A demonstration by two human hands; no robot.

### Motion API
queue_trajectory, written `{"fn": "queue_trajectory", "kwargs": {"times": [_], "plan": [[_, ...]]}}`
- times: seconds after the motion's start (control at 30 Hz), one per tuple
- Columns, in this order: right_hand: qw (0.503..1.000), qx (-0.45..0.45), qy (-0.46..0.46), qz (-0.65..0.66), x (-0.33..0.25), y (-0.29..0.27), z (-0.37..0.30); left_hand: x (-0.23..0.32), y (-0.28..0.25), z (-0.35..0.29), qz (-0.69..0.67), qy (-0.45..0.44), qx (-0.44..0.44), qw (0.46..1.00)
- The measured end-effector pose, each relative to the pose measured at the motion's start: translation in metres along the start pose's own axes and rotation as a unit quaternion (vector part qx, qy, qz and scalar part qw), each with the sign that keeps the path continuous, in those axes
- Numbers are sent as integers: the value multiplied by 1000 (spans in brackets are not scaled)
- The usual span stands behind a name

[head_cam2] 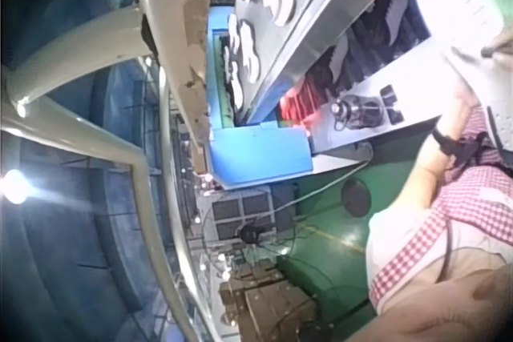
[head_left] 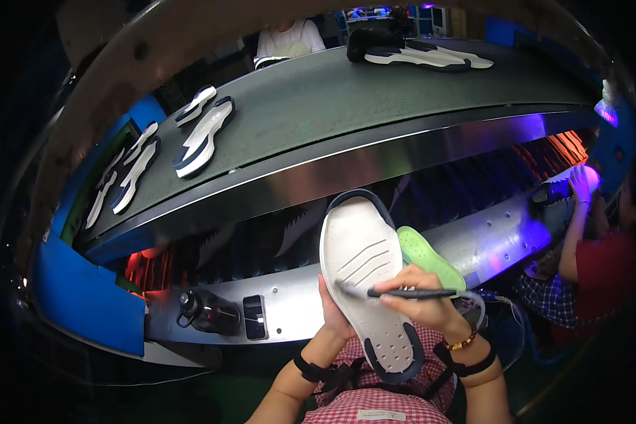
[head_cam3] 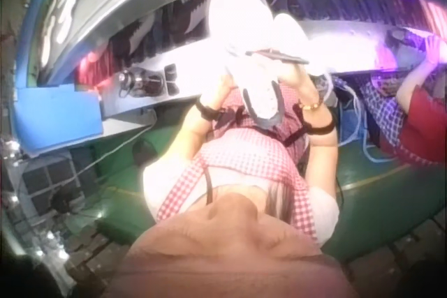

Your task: Apply adhesive or primer to the inner surface of shoe outsoles using a brush on a production line.

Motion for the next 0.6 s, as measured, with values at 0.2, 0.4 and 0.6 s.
{"fn": "queue_trajectory", "kwargs": {"times": [0.2,0.4,0.6], "plan": [[975,-147,56,155,7,13,-16,25,-4,7,250,81,76,962],[992,-115,-35,-31,-5,12,-24,22,23,16,198,70,-12,978],[997,-68,12,-25,0,-4,-24,32,31,19,177,108,12,978]]}}
Point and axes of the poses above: each hand's wrist, its own z-axis towards the middle knuckle, its own y-axis out of the palm, x = y × z, the point moved 9 cm from there along z, towards the middle knuckle, and after that the axes turned 15 degrees about y, right-handed, at the moved point
